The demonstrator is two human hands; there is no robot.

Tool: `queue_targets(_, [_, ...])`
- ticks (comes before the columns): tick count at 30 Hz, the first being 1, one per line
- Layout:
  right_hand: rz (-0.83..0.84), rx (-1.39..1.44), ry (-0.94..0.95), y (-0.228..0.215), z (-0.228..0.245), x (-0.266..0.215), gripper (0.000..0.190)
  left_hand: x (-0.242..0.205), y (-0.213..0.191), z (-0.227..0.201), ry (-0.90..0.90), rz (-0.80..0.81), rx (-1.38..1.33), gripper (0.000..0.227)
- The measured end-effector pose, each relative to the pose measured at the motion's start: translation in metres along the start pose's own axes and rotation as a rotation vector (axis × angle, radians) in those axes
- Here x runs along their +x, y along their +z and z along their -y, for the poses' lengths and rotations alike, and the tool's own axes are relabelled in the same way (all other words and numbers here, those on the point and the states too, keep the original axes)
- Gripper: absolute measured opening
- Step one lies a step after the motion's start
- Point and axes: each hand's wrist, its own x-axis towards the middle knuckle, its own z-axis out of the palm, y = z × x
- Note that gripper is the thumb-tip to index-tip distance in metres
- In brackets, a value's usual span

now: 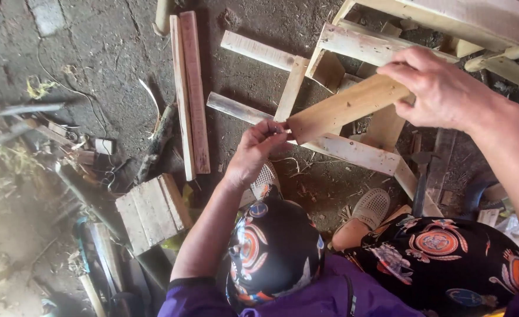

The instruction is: The person sits on the ground assembling small wooden stool frames. They position wooden slats on the frames, place and press nails into the joints, and hammer the nails in with a claw hammer, working on one frame at a time among scattered wood pieces.

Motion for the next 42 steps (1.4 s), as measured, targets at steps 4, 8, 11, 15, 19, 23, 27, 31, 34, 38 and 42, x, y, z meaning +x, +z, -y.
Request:
queue_targets(4, [0.113, -0.022, 0.022, 0.004, -0.003, 0.041, 0.050, -0.006, -0.009, 0.030, 0.061, 0.040, -0.133, 0.010])
queue_targets(8, [0.131, -0.014, -0.078, 0.024, -0.009, 0.072, 0.055, -0.006, -0.011, 0.051, -0.013, 0.043, -0.370, 0.004])
queue_targets(11, [0.167, -0.006, -0.066, 0.033, -0.012, 0.085, 0.056, -0.003, -0.011, 0.062, -0.058, 0.015, -0.423, 0.004])
queue_targets(15, [0.185, 0.031, 0.004, 0.029, -0.002, 0.097, 0.061, 0.002, -0.007, 0.066, -0.089, 0.038, -0.488, 0.006])
queue_targets(19, [0.143, -0.049, -0.014, 0.024, 0.001, 0.105, 0.062, 0.010, -0.005, 0.069, -0.107, 0.031, -0.504, 0.008])
queue_targets(23, [0.131, -0.057, -0.013, 0.027, 0.002, 0.108, 0.066, 0.014, -0.004, 0.067, -0.156, 0.037, -0.423, 0.008])
queue_targets(27, [0.099, -0.077, -0.015, 0.037, -0.004, 0.103, 0.063, 0.018, 0.002, 0.057, -0.050, 0.029, -0.081, 0.007])
queue_targets(31, [0.003, -0.052, -0.036, 0.040, -0.005, 0.100, 0.052, 0.022, 0.003, 0.058, 0.026, 0.047, 0.130, 0.005])
queue_targets(34, [-0.019, -0.032, -0.042, 0.045, -0.009, 0.096, 0.051, 0.023, 0.001, 0.057, 0.020, 0.054, 0.131, 0.005])
queue_targets(38, [-0.052, -0.049, -0.035, 0.045, -0.008, 0.090, 0.050, 0.020, 0.002, 0.053, 0.098, -0.002, 0.194, 0.005])
queue_targets(42, [-0.095, -0.007, -0.068, 0.039, -0.001, 0.093, 0.051, 0.028, 0.000, 0.060, 0.285, -0.215, 0.468, 0.004])
